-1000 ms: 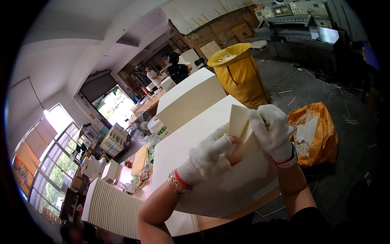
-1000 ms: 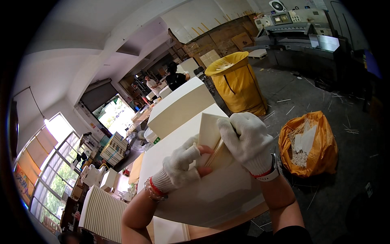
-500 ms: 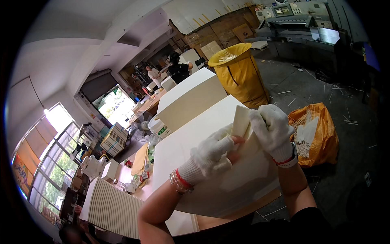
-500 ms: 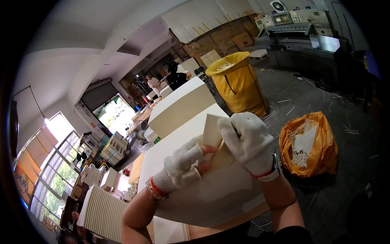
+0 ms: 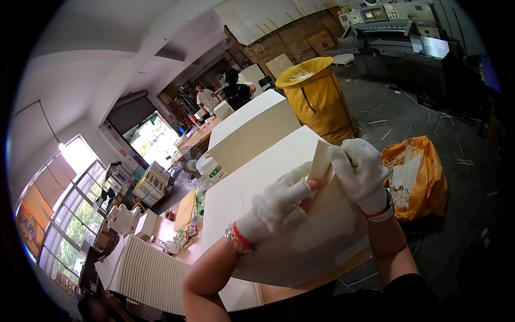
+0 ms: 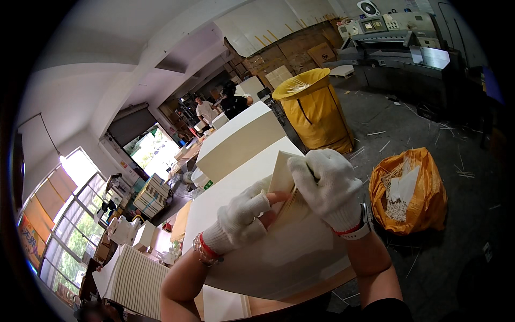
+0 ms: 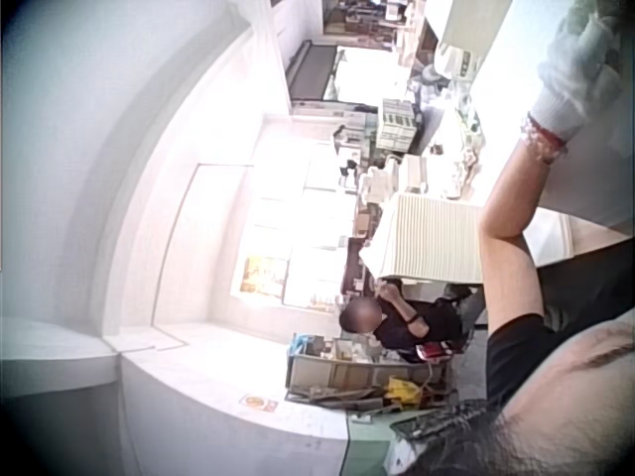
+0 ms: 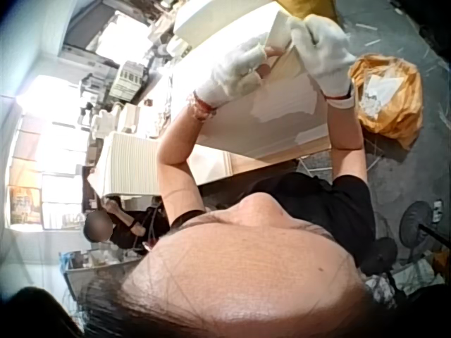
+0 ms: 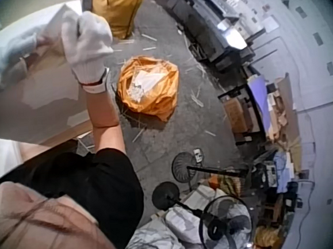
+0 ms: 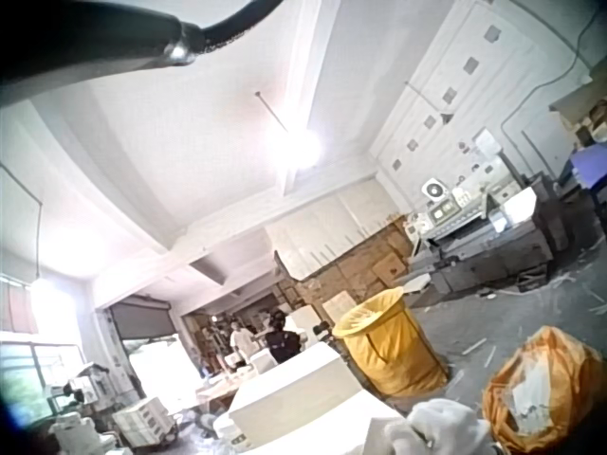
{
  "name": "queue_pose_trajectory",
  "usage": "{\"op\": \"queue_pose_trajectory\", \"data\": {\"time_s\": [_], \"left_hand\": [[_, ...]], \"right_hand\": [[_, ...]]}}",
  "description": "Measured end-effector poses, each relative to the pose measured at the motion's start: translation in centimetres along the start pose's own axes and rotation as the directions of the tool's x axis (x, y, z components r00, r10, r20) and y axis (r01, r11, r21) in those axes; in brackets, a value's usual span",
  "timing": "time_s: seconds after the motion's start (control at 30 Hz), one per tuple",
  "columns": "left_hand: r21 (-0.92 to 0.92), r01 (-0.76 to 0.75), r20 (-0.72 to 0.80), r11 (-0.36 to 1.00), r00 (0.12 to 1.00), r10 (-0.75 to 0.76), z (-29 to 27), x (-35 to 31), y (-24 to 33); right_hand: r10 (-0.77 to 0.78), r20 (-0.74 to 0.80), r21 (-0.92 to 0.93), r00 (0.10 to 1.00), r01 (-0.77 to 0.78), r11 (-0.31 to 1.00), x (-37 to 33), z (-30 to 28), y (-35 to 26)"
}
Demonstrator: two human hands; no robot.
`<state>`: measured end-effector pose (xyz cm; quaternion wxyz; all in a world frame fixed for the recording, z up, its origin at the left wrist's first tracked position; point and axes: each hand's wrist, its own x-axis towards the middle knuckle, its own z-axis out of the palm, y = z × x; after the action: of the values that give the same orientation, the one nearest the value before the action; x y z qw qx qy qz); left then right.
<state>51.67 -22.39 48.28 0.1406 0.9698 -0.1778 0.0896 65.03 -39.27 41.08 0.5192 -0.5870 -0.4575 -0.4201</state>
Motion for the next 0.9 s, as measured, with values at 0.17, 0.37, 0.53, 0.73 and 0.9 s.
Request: {"op": "queue_pose_trajectory", "data": {"time_s": [0.17, 0.37, 0.53, 0.73, 0.9], "left_hand": [[-0.058, -0.06, -0.134, 0.997, 0.99, 0.051, 0.37, 0.21, 0.41], [-0.067, -0.034, -0.138, 0.997, 0.99, 0.025, 0.39, -0.18, 0.15], [-0.078, 0.042, 0.033, 0.996, 0.999, -0.04, -0.23, 0.03, 0.26], [-0.075, -0.114, -0.149, 0.991, 0.984, 0.102, 0.72, 0.25, -0.33], [-0.103, -0.08, -0.139, 0.992, 0.988, 0.065, 0.22, 0.22, 0.44]], "right_hand": [[-0.03, -0.027, 0.011, 0.999, 0.03, 0.999, 0.07, -0.18, -0.11], [-0.056, -0.034, -0.024, 0.998, 0.055, 0.998, 0.03, -0.15, -0.28], [0.082, -0.023, 0.072, 0.996, -0.08, 0.994, 0.04, 0.04, -0.29], [0.034, -0.021, 0.024, 0.999, -0.034, 0.999, 0.06, -0.21, -0.13], [-0.029, -0.037, 0.006, 0.999, 0.029, 1.0, -0.18, 0.01, -0.11]]}}
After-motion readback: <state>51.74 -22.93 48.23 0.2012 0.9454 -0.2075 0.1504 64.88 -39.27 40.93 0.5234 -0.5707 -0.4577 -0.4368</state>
